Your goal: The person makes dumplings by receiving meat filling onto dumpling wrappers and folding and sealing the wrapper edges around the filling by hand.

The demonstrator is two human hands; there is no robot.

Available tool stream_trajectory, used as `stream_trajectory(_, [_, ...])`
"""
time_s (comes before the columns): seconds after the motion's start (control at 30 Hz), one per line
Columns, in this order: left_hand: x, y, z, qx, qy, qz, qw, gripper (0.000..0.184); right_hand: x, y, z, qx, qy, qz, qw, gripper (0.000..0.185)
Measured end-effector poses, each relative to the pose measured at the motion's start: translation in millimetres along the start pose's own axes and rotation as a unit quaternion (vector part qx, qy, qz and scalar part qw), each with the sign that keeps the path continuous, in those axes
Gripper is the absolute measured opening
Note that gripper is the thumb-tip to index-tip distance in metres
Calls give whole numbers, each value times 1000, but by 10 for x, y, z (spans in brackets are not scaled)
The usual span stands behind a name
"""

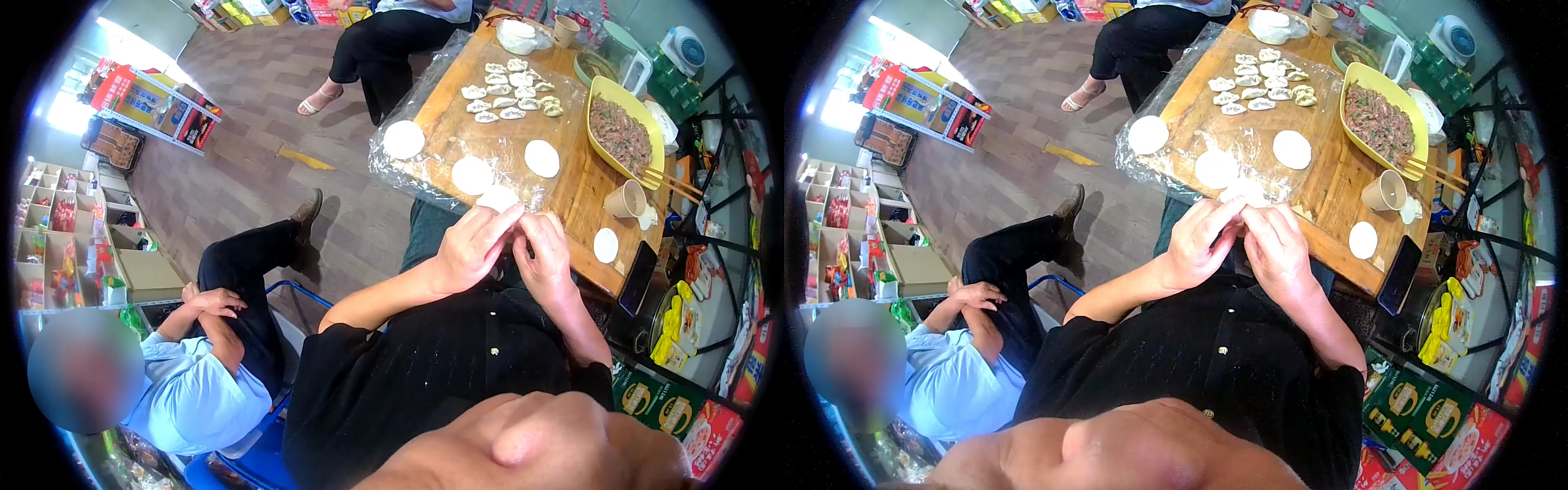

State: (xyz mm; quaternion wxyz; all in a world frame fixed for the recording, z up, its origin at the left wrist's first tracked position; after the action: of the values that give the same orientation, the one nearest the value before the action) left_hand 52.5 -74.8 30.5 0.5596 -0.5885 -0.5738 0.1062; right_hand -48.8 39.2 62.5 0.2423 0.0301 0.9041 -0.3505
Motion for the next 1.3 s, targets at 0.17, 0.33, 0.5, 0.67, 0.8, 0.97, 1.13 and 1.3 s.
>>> stream_trajectory(0.17, [35,51,9,1,35,-71,997,77,7,7,-16,40,7,-21,999,48])
stream_trajectory(0.33, [-14,47,-17,-93,230,-236,940,87,28,13,0,35,-2,-48,998,49])
stream_trajectory(0.5, [-75,99,9,-83,274,-291,913,85,68,3,64,19,17,-85,996,49])
stream_trajectory(0.67, [-83,81,-19,-67,268,-312,909,82,80,-21,95,25,12,-75,997,48])
stream_trajectory(0.8, [-128,83,-8,-62,256,-321,910,81,82,-71,118,11,3,-84,996,48])
stream_trajectory(0.97, [-151,30,16,-42,209,-302,929,80,82,-135,118,-17,12,-80,997,46])
stream_trajectory(1.13, [-310,113,103,-16,340,-353,872,79,207,-81,122,60,10,-41,997,44])
stream_trajectory(1.3, [-312,71,130,-16,384,-366,848,74,315,-49,125,38,-30,1,999,43])
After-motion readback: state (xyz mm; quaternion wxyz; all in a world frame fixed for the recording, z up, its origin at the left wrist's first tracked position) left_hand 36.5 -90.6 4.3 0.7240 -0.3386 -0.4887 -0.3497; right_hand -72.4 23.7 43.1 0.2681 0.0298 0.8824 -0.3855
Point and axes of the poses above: each hand's wrist, its own y-axis away from the middle knuckle, its own z-axis out of the palm, x = y × z, the point moved 2 cm from there along -y, towards the middle knuckle, and after that the axes turned 3 degrees about -y, right-handed, at the moved point
